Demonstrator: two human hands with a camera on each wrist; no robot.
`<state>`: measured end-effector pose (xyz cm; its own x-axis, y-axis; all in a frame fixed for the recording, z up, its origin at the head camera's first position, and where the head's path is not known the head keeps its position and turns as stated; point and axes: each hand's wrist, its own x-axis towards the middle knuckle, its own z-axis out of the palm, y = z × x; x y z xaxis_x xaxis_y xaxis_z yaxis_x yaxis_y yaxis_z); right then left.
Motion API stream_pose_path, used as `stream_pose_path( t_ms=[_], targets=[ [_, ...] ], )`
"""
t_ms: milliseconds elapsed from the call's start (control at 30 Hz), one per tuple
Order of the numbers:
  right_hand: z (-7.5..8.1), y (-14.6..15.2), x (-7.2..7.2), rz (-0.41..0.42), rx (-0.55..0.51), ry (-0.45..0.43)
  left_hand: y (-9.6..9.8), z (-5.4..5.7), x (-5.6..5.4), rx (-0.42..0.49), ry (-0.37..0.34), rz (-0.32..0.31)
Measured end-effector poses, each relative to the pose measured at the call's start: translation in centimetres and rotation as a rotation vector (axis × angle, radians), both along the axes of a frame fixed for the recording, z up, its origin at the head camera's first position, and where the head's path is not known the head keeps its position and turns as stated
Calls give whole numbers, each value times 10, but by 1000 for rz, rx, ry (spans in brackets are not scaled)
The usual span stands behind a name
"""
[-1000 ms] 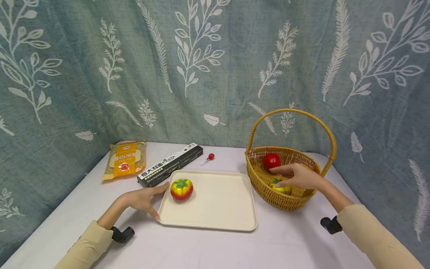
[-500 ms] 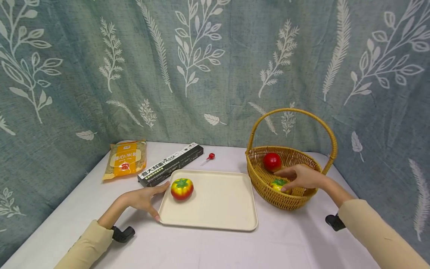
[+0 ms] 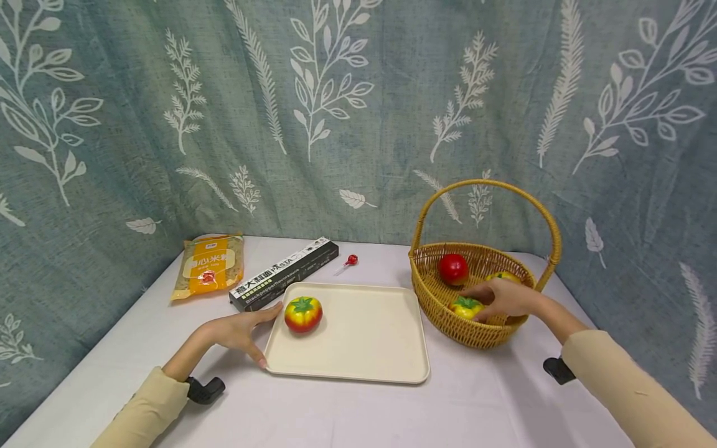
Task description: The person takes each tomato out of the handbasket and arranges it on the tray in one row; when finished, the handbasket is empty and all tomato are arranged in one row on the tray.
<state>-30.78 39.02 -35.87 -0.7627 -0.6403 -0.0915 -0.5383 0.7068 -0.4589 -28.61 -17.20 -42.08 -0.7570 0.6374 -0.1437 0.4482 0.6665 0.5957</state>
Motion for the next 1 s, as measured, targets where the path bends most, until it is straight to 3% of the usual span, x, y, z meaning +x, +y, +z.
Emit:
stream_pose_path(
  t_ms=[200,433,800,1000],
  targets=[
    [4,2,-1,-31,-43,-34,0,2,1,-6,1,2],
    [6,0,-1,-44,10,-61,0,1,1,-4,-2,2],
    [1,0,0,-18,49,32,0,1,0,-2,0,-4],
    [14,-2,2,-100,77,41,-1,0,0,3,2,-12]
  ],
)
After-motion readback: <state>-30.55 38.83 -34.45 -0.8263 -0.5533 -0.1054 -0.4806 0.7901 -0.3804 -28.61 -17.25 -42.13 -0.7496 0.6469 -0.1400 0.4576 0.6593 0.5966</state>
